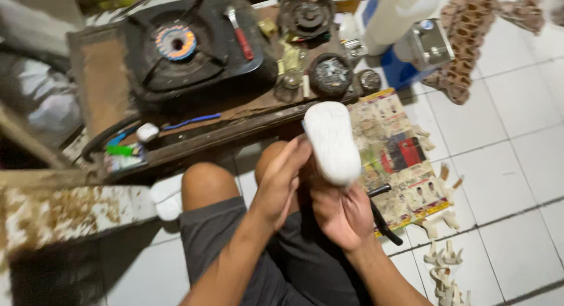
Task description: The person trims excess material from the edges of white sandals using a knife. They repeatedly heat the sole on a gas stove and press it with a white plastic mold to shape the material, then trim again. Finished sandals are placed on a nearby shelf.
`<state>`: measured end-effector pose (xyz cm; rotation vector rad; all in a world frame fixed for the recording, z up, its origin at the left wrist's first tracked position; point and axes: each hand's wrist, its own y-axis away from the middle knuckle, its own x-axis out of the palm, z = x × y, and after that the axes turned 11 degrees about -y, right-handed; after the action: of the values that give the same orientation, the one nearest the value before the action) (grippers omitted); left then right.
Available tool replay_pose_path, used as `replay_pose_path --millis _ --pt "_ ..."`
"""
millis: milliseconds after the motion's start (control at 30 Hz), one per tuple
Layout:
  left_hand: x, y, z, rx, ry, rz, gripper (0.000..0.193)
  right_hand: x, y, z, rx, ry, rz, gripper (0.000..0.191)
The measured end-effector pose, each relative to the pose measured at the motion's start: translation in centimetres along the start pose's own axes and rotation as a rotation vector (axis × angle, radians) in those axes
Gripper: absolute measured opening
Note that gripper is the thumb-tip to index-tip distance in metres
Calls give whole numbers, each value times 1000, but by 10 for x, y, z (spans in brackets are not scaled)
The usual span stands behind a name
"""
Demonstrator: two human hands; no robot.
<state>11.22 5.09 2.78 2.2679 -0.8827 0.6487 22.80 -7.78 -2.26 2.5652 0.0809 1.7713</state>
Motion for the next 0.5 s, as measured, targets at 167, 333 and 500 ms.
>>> replay_pose_path --millis 167,333,500 --pt "-5 7 -12 81 -397 284 41 7 30 20 60 737 -263 40" --pt "7 26 -13 207 -792 208 44 92 18 39 -123 1727 -221 62" --pt "20 29 -23 466 -1107 219 44 138 -9 17 343 1996 -526 64"
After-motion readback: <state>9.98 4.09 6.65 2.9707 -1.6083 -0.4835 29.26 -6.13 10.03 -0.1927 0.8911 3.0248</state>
